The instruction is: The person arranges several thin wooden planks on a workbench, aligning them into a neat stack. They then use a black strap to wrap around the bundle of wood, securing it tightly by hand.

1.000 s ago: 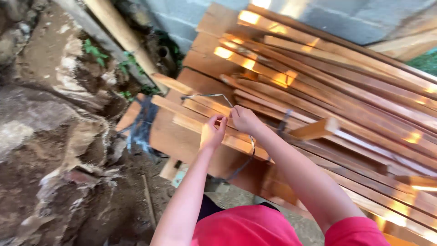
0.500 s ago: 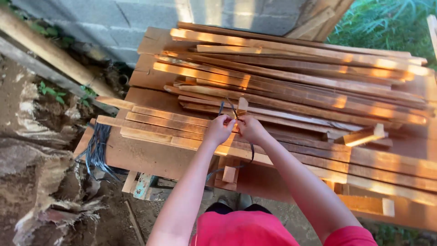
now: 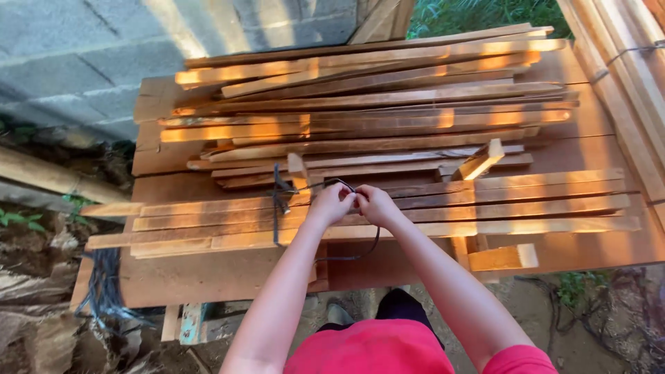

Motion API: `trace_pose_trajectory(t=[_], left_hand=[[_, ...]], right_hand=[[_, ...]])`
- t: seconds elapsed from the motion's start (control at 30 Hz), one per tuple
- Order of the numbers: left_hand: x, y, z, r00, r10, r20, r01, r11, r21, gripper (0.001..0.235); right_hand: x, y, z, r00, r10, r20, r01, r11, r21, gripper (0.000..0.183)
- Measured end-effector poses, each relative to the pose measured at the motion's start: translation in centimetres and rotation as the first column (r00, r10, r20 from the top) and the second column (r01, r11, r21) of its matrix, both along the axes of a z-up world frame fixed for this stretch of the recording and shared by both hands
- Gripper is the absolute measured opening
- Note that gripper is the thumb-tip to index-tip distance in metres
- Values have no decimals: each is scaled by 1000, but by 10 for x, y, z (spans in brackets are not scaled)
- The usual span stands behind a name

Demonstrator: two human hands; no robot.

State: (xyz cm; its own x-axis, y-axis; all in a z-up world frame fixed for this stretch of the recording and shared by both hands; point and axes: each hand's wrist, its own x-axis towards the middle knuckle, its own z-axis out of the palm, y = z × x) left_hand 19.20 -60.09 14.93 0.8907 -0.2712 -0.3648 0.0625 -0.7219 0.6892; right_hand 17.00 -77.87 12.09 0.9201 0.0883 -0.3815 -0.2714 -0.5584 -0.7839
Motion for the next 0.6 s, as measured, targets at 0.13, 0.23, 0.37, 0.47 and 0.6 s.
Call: trace_pose_trajectory(t=[0.13, 0.23, 0.37, 0.47, 0.6], left_hand=[[-8, -57, -46, 998, -2, 62, 5, 999, -49, 27], [-10, -98, -73, 984, -46, 174, 37, 998, 55, 37], [-43, -136, -42, 978, -88, 186, 30, 955, 295, 72], [-60, -147, -52, 972, -126, 199, 39, 918, 394, 81], [-64, -146, -52, 976, -163, 146, 75, 877, 475, 82]], right_hand=[[-11, -55, -9, 998, -62, -16, 62, 998, -13, 29], [-18, -96, -12, 991, -70, 112, 89, 981, -173, 28], [-32, -135, -45, 891, -28, 453, 271, 833, -482, 20], [-45, -140, -61, 832, -35, 553, 357, 798, -487, 17], [-64, -137, -34, 890, -37, 454, 242, 883, -403, 19]])
